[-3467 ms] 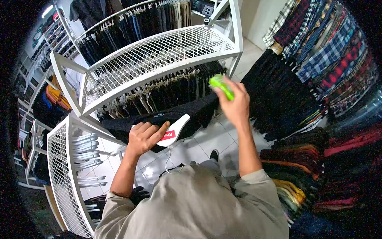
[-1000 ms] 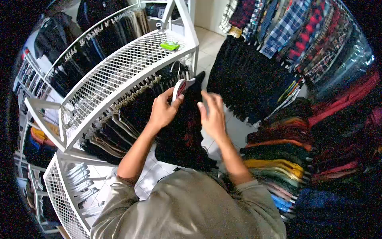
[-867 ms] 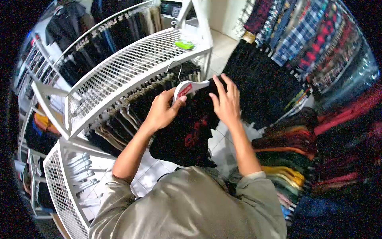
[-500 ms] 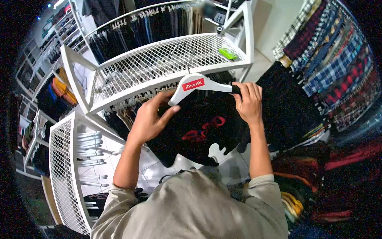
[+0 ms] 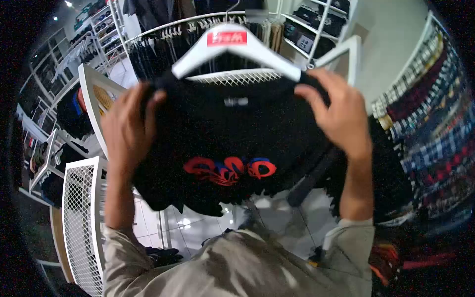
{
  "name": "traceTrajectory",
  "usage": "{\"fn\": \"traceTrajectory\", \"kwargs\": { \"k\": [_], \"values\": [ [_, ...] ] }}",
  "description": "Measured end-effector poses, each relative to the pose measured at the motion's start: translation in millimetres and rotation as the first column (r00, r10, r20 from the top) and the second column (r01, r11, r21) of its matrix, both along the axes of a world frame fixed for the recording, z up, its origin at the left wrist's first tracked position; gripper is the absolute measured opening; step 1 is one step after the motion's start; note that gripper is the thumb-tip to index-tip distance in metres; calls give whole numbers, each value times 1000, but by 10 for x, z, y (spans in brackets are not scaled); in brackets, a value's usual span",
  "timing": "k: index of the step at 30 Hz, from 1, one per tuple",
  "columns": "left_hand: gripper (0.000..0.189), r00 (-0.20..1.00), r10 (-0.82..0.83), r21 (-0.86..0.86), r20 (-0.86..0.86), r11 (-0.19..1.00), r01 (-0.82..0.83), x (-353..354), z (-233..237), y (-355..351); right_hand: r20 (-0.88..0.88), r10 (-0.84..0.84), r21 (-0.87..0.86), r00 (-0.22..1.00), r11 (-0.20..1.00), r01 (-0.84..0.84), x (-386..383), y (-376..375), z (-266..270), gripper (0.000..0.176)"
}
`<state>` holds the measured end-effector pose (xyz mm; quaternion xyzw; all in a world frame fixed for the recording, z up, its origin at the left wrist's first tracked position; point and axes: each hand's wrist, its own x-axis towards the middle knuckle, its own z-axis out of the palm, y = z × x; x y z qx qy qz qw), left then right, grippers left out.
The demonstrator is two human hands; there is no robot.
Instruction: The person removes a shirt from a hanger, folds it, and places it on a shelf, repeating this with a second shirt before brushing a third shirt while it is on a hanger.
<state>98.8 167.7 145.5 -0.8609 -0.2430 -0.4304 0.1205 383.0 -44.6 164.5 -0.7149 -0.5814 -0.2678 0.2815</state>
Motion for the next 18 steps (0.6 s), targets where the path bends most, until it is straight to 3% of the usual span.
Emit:
{"fn": "traceTrajectory", "kwargs": {
  "k": [1,2,3,4,5,7,11,15,18],
  "values": [
    [32,1000,-16,71,0,997,16,133,235,288,-38,23,-45,999,999,-24,187,278,235,34],
    [34,983,62,-17,-173,998,-66,233,510,585,-1,85,-93,996,992,-85,429,598,459,37],
    [39,987,-14,57,-157,998,23,399,682,1003,33,146,-142,989,980,-140,710,970,660,40],
    [42,974,13,18,-225,1000,-9,578,851,1392,-47,175,-258,983,949,-181,1008,1412,859,45],
    [45,961,-17,-17,-276,1000,12,757,960,1831,-131,193,-370,973,900,-228,1269,1832,1034,50],
    [53,936,50,-69,-349,995,-78,1086,930,2579,-148,184,-425,972,875,-231,1657,2617,1001,54],
    [65,942,106,-251,-317,949,-191,1563,24,3510,-222,213,-454,951,841,-295,2344,3934,-19,51],
    [61,934,122,-358,-337,901,-246,1804,-1019,3756,-463,94,-509,881,786,-351,2591,4442,-1228,50],
    [61,929,115,-450,-352,850,-275,1854,-1479,3831,-548,85,-513,832,752,-414,2497,4723,-1740,49]
  ]
}}
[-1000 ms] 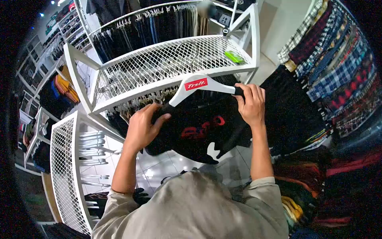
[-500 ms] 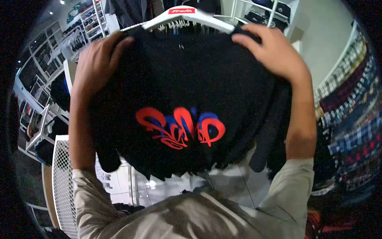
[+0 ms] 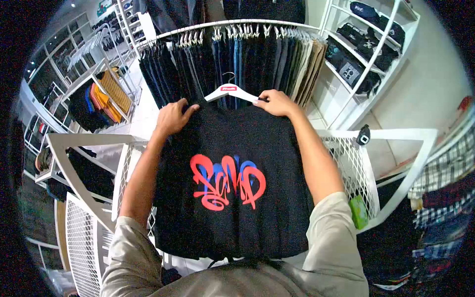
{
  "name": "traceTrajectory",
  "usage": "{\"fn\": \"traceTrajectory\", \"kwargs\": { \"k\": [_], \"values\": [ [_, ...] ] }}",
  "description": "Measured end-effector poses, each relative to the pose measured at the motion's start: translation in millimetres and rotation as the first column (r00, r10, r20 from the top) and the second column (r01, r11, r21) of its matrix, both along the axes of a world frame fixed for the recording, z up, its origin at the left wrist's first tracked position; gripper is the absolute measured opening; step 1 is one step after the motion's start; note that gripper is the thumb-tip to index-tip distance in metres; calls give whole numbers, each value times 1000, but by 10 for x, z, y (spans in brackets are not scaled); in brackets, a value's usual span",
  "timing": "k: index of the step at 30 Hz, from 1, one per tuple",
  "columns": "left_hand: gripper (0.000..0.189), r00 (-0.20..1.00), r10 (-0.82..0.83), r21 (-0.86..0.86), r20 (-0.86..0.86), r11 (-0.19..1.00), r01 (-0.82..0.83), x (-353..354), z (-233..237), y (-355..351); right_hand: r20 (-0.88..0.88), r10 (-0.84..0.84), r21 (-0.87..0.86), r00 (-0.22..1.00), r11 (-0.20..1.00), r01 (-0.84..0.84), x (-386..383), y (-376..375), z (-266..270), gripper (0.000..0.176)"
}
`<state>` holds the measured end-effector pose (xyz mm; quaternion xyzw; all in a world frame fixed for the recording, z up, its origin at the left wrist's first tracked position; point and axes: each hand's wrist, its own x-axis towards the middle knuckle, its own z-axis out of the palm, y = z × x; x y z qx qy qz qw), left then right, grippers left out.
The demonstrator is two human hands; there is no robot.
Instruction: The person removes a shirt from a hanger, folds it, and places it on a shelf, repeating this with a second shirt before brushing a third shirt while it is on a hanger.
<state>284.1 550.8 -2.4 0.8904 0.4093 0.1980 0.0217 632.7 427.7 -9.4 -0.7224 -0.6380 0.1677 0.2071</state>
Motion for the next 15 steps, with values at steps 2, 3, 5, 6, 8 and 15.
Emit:
{"fn": "traceTrajectory", "kwargs": {
  "k": [2,3,5,6,8,15],
  "values": [
    [62,1000,-25,-23,10,999,25,54,-236,65,-92,16,25,996,1000,-14,-64,268,-274,46],
    [63,999,-44,-10,22,999,44,68,-340,94,-145,-2,-25,989,1000,-2,-213,347,-258,44],
    [63,1000,-24,-41,-13,999,24,106,-409,116,-226,-29,-40,974,999,20,-349,639,-399,51],
    [63,999,-9,-67,-44,998,6,128,-429,124,-302,-98,-14,948,995,98,-439,762,-437,55],
    [63,999,-4,-99,-35,995,1,129,-417,116,-401,-165,-58,901,986,154,-477,1066,-546,66],
    [56,997,73,-309,28,949,-60,6,-501,337,-635,-246,31,732,939,342,-543,1504,-648,63]
  ]
}}
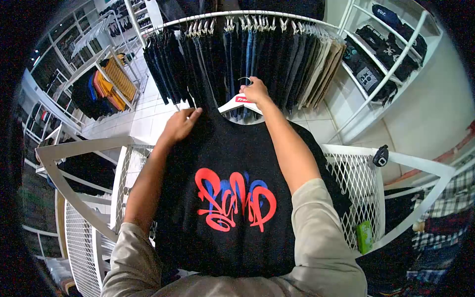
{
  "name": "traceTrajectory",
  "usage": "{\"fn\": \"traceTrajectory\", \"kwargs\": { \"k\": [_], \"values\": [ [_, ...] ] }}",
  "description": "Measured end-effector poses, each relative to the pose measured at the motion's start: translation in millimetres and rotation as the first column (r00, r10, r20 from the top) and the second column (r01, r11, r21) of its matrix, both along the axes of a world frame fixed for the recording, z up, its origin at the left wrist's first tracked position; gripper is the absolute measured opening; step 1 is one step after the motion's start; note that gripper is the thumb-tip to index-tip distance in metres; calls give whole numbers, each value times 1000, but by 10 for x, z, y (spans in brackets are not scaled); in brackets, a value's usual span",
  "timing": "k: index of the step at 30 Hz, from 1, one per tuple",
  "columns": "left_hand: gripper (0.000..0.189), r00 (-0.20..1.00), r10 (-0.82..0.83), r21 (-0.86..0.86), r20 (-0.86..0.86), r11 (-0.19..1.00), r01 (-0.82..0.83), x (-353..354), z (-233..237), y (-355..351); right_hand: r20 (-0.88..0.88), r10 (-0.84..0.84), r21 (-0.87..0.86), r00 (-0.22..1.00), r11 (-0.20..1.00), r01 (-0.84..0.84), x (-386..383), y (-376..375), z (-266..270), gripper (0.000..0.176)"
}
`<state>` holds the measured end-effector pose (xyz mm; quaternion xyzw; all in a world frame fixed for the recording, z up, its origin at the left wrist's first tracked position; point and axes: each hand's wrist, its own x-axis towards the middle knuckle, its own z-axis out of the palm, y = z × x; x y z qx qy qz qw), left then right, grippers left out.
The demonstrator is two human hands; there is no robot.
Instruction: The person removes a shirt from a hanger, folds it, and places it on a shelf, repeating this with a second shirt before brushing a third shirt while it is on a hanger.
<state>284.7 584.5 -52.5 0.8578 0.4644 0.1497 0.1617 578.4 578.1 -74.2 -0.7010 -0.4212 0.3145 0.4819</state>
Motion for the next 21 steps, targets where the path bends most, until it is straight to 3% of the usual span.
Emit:
{"fn": "traceTrajectory", "kwargs": {
  "k": [1,2,4,7,11,13,18,21],
  "values": [
    [55,997,-1,-26,73,1000,3,-74,-19,76,2,-2,9,1000,1000,2,7,-8,17,60],
    [48,999,-45,-119,18,992,47,-166,-13,177,25,-13,21,1000,1000,13,6,-25,34,60],
    [42,974,-41,-447,221,883,139,-275,-3,227,-5,6,45,1000,999,-6,6,-57,35,60],
    [38,968,74,-451,239,891,44,-294,-10,167,-73,85,52,994,995,-81,-60,-190,138,59],
    [37,954,-23,-298,300,948,116,-246,-41,138,-49,122,70,991,991,-118,-146,-326,223,60],
    [35,951,-96,-96,294,987,130,-221,39,75,-58,151,71,987,987,-147,-125,-411,329,60],
    [33,920,-129,-61,369,985,163,-228,218,-37,-106,141,98,984,987,-131,-53,-485,526,57],
    [33,907,-126,-27,402,988,149,-178,256,-52,-107,301,31,948,954,-299,-197,-531,434,56]
  ]
}}
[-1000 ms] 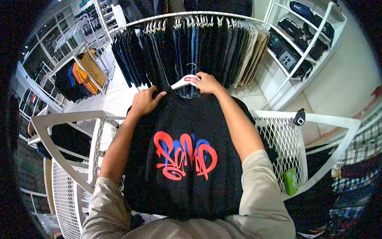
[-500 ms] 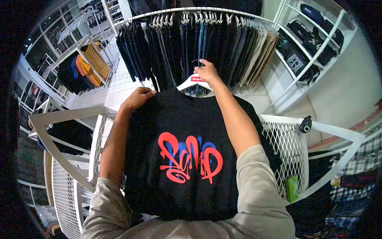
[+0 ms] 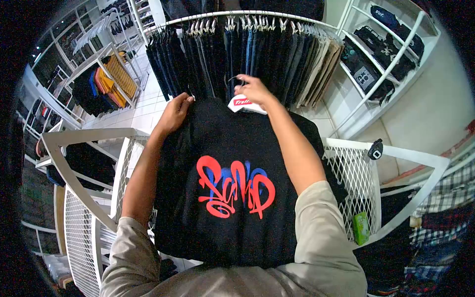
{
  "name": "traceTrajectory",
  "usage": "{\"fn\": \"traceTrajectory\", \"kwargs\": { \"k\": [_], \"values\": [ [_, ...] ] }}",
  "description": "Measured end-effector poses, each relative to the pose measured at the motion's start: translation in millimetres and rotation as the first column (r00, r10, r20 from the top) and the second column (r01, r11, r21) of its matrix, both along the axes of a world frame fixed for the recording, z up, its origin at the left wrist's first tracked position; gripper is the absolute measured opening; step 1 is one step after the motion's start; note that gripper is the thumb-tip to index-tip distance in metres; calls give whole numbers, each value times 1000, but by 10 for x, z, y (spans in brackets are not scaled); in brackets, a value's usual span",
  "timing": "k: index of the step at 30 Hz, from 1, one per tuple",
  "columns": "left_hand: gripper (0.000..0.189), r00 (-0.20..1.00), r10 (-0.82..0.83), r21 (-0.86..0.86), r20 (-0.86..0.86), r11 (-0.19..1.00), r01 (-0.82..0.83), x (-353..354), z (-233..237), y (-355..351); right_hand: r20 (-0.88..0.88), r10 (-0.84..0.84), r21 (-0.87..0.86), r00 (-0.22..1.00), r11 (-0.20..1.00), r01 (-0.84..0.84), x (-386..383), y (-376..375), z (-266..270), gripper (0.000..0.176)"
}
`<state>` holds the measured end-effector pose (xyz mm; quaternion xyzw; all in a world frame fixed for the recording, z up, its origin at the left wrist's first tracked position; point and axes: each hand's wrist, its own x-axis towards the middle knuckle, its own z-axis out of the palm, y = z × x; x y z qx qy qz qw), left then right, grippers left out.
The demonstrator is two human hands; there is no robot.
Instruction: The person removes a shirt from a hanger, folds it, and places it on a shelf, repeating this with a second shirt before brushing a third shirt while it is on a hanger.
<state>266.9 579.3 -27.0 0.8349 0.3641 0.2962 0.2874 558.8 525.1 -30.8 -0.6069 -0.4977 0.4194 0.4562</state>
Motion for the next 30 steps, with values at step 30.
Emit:
{"fn": "traceTrajectory", "kwargs": {
  "k": [30],
  "values": [
    [24,969,236,393,-77,900,-188,-127,-122,-191,580,-27,97,814,995,-37,43,-1410,95,35]
  ]
}}
